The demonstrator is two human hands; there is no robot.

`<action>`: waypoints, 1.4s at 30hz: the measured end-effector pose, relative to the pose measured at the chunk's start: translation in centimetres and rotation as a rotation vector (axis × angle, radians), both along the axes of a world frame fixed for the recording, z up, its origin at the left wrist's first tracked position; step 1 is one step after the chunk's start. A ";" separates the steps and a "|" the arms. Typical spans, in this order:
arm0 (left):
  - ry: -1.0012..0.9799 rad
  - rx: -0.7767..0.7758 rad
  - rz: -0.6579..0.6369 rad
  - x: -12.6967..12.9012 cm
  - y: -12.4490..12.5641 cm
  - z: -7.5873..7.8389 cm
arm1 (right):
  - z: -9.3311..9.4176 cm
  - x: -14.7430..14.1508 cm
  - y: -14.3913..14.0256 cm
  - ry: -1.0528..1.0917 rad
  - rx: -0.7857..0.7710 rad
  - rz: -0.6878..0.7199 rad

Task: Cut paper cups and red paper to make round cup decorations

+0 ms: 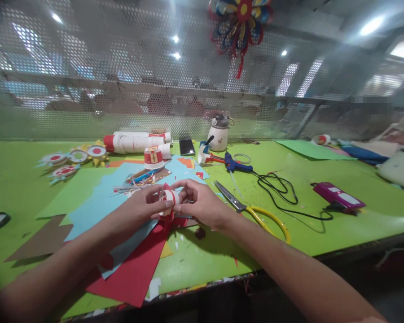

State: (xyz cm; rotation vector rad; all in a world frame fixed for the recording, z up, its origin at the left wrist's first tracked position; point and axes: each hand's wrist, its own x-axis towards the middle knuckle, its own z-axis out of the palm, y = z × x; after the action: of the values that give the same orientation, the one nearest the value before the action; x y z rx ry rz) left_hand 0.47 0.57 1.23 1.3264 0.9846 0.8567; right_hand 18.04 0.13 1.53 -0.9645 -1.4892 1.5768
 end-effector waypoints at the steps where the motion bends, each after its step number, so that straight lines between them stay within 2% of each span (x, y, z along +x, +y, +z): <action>1: 0.012 0.009 0.004 0.0 0.0 0.0 | 0.0 0.0 0.0 -0.005 0.004 0.002; 7: 0.110 0.147 0.006 0.1 0.2 0.1 | 0.0 -0.2 0.0 -0.046 0.036 -0.006; 10: 0.174 0.133 0.028 0.1 0.4 0.0 | 0.1 -0.3 0.0 -0.072 0.051 -0.027; 14: 0.157 0.093 0.060 0.0 0.7 -0.6 | 0.1 -0.3 0.0 -0.069 0.058 -0.027; 18: 0.147 0.128 0.054 -0.1 0.7 -1.0 | 0.1 -0.2 0.0 -0.056 0.042 -0.033; 27: 0.120 0.144 0.003 0.0 0.7 -0.5 | -0.6 -0.4 0.1 -0.079 0.067 -0.037; 34: 0.133 0.129 0.098 -0.1 1.1 -1.3 | -0.6 -0.7 0.1 -0.070 0.044 -0.056; 42: 0.100 0.140 0.104 0.0 1.1 -2.1 | -0.9 -0.8 0.2 -0.076 0.070 -0.040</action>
State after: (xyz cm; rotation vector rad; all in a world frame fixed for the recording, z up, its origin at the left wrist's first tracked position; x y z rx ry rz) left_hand 0.45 1.72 -0.89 1.4591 1.0956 0.9596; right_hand 17.23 0.33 0.62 -1.0176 -1.5568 1.4641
